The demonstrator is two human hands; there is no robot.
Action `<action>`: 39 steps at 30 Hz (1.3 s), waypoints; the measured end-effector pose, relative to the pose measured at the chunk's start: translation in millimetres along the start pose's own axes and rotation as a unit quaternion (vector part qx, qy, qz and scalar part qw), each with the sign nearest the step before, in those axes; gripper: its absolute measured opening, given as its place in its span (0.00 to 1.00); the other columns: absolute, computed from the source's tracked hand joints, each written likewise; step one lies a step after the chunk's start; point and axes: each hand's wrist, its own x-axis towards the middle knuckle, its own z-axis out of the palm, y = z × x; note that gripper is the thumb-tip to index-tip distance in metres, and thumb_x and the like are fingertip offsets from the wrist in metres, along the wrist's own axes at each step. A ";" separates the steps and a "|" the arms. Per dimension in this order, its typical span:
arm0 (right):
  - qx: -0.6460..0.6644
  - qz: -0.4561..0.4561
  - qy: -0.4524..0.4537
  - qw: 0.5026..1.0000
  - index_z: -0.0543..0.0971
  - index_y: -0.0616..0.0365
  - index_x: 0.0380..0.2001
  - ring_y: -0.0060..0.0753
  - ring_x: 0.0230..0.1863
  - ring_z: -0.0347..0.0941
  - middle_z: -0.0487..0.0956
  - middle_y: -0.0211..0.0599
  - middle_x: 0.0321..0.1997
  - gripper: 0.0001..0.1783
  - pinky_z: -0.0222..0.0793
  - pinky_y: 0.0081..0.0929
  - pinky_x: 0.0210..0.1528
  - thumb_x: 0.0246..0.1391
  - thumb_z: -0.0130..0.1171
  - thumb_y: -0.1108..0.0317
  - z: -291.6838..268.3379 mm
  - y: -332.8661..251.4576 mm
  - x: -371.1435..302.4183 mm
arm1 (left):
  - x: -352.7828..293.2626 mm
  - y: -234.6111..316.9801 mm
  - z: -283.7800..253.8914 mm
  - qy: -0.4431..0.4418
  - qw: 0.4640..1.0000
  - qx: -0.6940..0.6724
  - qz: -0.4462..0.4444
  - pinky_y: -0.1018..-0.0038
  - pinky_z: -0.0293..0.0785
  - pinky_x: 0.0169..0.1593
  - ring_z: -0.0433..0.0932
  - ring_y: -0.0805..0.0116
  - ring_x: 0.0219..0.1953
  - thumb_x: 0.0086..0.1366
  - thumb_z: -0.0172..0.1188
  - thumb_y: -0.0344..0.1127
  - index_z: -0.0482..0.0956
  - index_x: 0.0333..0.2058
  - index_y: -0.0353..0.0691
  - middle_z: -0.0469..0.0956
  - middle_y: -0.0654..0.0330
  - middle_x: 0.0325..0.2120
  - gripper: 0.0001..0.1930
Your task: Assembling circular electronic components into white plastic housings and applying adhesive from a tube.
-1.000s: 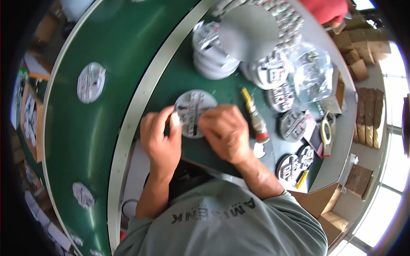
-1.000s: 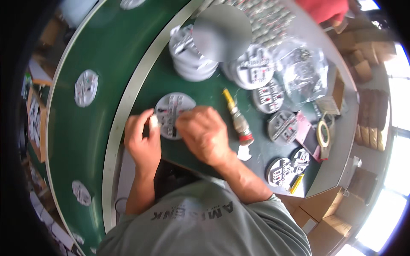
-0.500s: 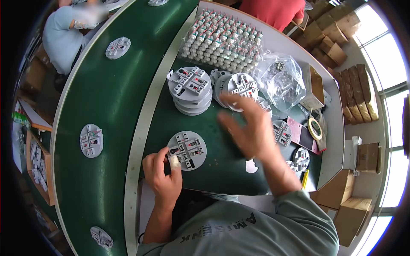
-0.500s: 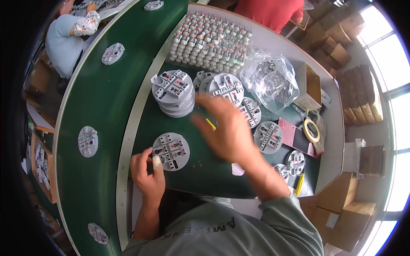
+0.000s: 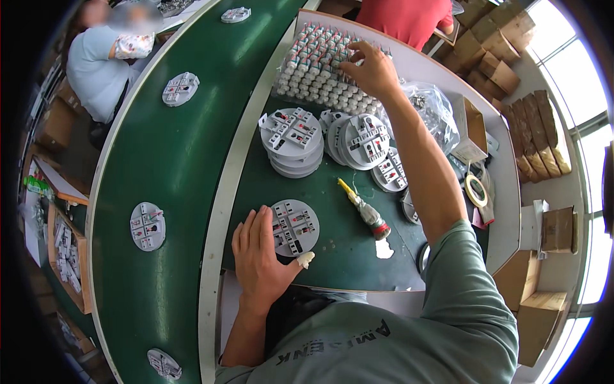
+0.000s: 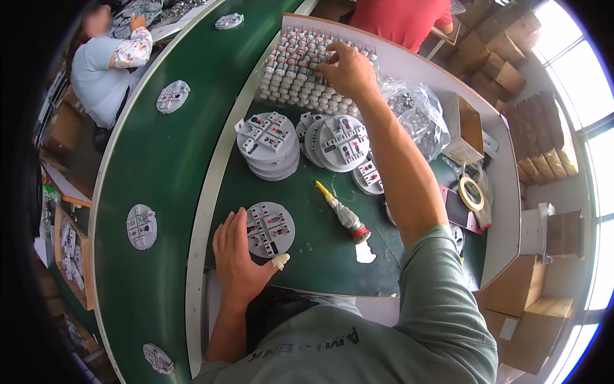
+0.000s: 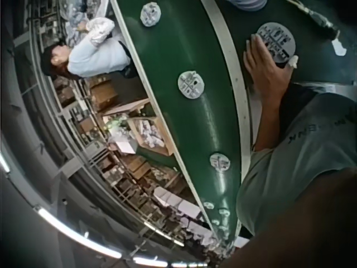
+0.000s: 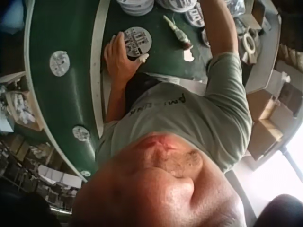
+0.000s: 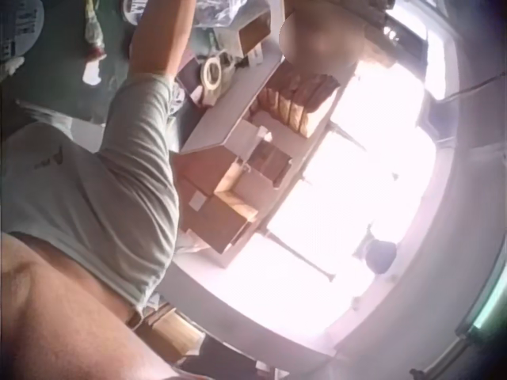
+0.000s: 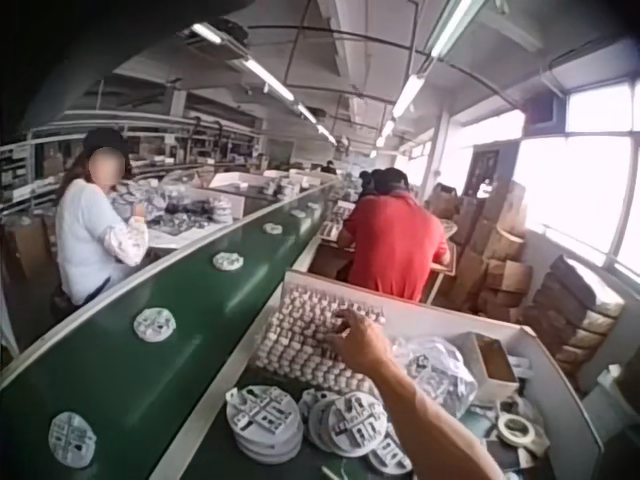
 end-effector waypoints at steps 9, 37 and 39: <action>0.150 -0.023 -0.099 0.984 0.82 0.63 0.60 0.39 0.47 0.87 0.88 0.45 0.50 0.25 0.82 0.35 0.51 0.58 0.68 0.76 -57.8 -94.7 -198.7 | 5.4 3.6 -1.8 -0.009 1.000 0.002 -0.024 0.46 0.61 0.75 0.70 0.40 0.72 0.45 0.87 0.54 0.63 0.75 0.33 0.74 0.42 0.67 0.63; 0.216 -0.212 -0.251 0.919 0.86 0.60 0.46 0.52 0.47 0.84 0.88 0.42 0.48 0.16 0.82 0.41 0.51 0.54 0.70 0.82 18.3 -150.6 -259.1 | 1.8 -21.9 1.1 0.057 0.992 -0.111 -0.010 0.56 0.72 0.69 0.77 0.50 0.67 0.40 0.86 0.27 0.67 0.75 0.36 0.84 0.52 0.60 0.59; 0.199 -0.246 -0.223 0.922 0.86 0.59 0.46 0.52 0.46 0.85 0.88 0.41 0.48 0.16 0.83 0.40 0.50 0.52 0.70 0.81 18.7 -154.1 -259.6 | 0.7 -23.4 1.4 0.056 0.993 -0.099 -0.010 0.58 0.72 0.70 0.78 0.51 0.67 0.41 0.83 0.23 0.68 0.74 0.36 0.84 0.53 0.62 0.57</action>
